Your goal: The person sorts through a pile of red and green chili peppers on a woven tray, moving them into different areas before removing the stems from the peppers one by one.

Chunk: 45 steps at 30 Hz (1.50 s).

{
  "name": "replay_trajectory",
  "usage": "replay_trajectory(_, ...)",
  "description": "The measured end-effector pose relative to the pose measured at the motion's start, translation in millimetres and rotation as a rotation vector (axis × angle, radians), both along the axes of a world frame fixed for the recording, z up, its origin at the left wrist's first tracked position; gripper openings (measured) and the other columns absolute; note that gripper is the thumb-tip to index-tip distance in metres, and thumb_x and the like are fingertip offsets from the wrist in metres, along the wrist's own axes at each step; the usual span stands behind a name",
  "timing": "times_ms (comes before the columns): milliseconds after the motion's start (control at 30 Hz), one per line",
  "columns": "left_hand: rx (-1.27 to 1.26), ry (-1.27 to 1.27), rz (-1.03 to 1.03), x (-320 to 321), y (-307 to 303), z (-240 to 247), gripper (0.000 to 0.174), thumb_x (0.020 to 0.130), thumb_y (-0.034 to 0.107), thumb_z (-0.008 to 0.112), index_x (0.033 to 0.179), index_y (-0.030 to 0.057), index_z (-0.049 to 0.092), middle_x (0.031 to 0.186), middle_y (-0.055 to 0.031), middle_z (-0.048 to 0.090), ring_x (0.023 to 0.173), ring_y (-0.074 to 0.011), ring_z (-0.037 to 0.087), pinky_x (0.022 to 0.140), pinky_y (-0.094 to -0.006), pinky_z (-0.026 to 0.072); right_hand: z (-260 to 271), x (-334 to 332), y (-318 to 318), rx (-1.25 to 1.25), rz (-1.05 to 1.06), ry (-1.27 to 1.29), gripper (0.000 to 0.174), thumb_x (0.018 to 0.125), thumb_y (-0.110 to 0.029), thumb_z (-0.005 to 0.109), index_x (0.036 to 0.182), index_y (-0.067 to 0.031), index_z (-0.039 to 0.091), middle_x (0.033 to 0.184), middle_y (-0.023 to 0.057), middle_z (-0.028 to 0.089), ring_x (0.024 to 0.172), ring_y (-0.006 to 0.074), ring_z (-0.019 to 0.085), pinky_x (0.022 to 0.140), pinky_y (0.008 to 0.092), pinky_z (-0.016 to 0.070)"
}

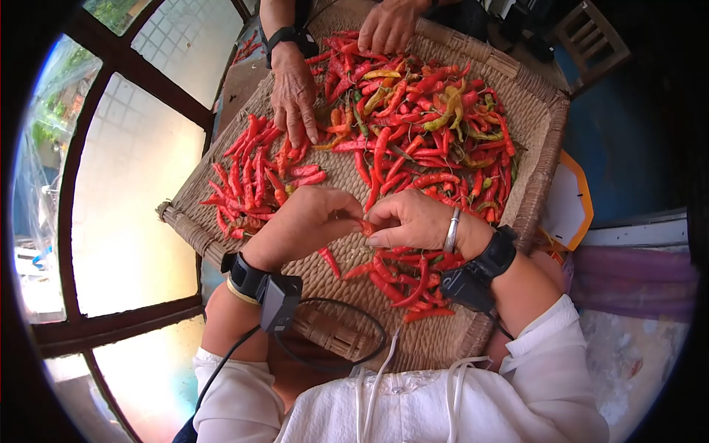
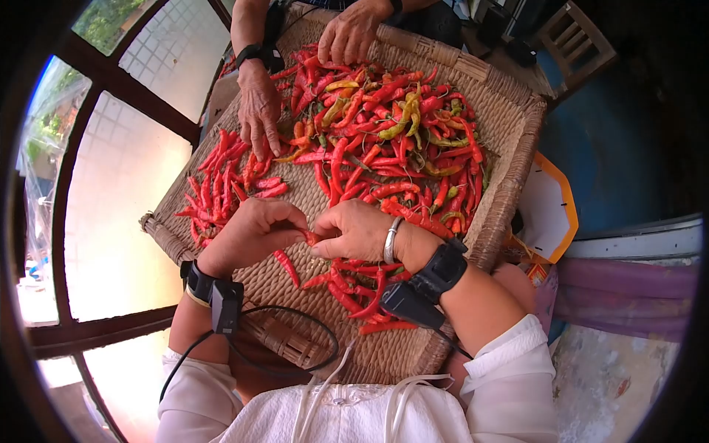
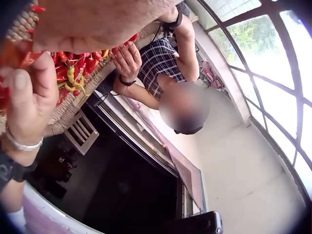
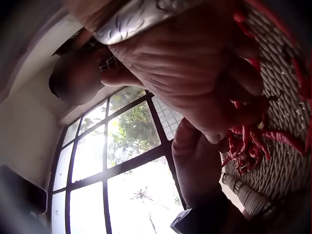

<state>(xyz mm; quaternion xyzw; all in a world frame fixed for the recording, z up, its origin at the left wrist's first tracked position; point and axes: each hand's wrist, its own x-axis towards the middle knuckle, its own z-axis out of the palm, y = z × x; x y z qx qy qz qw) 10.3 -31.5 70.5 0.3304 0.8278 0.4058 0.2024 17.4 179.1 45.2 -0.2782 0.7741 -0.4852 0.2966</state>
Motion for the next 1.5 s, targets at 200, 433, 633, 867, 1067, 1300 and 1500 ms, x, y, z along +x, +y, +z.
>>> replay_trajectory(200,-0.152,0.370,0.358,10,-4,-14,0.016,0.072,0.011,0.068,0.084,0.0029,0.061,0.072,-0.0112,0.060,0.066,-0.0262,0.059,0.062,-0.0342,0.0463,5,-15,9,0.126,-0.202,0.005,0.024,0.078,-0.024,0.064,0.083,-0.0009,0.062,0.068,0.0075,0.063,0.061,0.0155,0.059,0.060,0.0311,0.0469)
replay_trajectory(433,-0.669,0.137,-0.254,39,20,-39,0.024,0.074,0.030,0.060,0.074,0.0065,0.064,0.068,-0.0141,0.060,0.066,-0.0324,0.060,0.058,-0.0405,0.0473,-2,-20,14,0.076,-0.330,0.111,0.018,0.081,-0.016,0.061,0.089,-0.0003,0.063,0.077,0.0062,0.063,0.072,0.0145,0.061,0.061,0.0290,0.0494)
replay_trajectory(633,-0.741,0.190,-0.289,35,18,-43,0.023,0.075,0.028,0.057,0.072,0.0070,0.064,0.064,-0.0137,0.059,0.063,-0.0320,0.060,0.055,-0.0418,0.0475,-7,11,-7,0.840,0.262,0.508,0.016,0.070,-0.014,0.063,0.082,-0.0039,0.067,0.084,0.0151,0.064,0.081,0.0296,0.063,0.070,0.0386,0.0509)
replay_trajectory(867,-0.678,0.199,-0.257,13,-11,-8,0.016,0.071,0.020,0.057,0.070,0.0063,0.066,0.066,-0.0130,0.061,0.065,-0.0326,0.061,0.057,-0.0413,0.0485,-16,17,-10,0.880,0.304,0.474,0.014,0.070,-0.010,0.059,0.079,-0.0054,0.068,0.081,0.0138,0.065,0.080,0.0290,0.064,0.068,0.0387,0.0511)
replay_trajectory(1067,-0.365,0.119,-0.209,6,-21,1,0.013,0.072,0.017,0.059,0.078,0.0099,0.067,0.072,-0.0106,0.063,0.071,-0.0304,0.060,0.063,-0.0390,0.0476,10,0,3,0.722,0.063,0.531,0.012,0.070,-0.011,0.059,0.080,-0.0069,0.065,0.076,0.0124,0.064,0.072,0.0261,0.063,0.063,0.0363,0.0507)
replay_trajectory(1300,-0.228,-0.072,-0.262,2,-11,9,0.011,0.075,0.006,0.063,0.085,0.0043,0.066,0.079,-0.0088,0.064,0.072,-0.0229,0.061,0.064,-0.0305,0.0473,26,-24,14,-0.497,-0.698,-0.118,0.036,0.080,-0.025,0.063,0.101,0.0033,0.058,0.082,0.0079,0.064,0.067,0.0152,0.062,0.059,0.0265,0.0493)
replay_trajectory(1500,0.079,-0.287,0.162,-13,-19,19,0.013,0.080,0.005,0.063,0.091,-0.0010,0.062,0.071,0.0006,0.058,0.067,-0.0038,0.055,0.059,-0.0228,0.0451,5,-20,17,0.150,-0.443,0.233,0.027,0.080,-0.027,0.063,0.094,-0.0042,0.063,0.085,0.0116,0.065,0.071,0.0236,0.063,0.065,0.0344,0.0506)
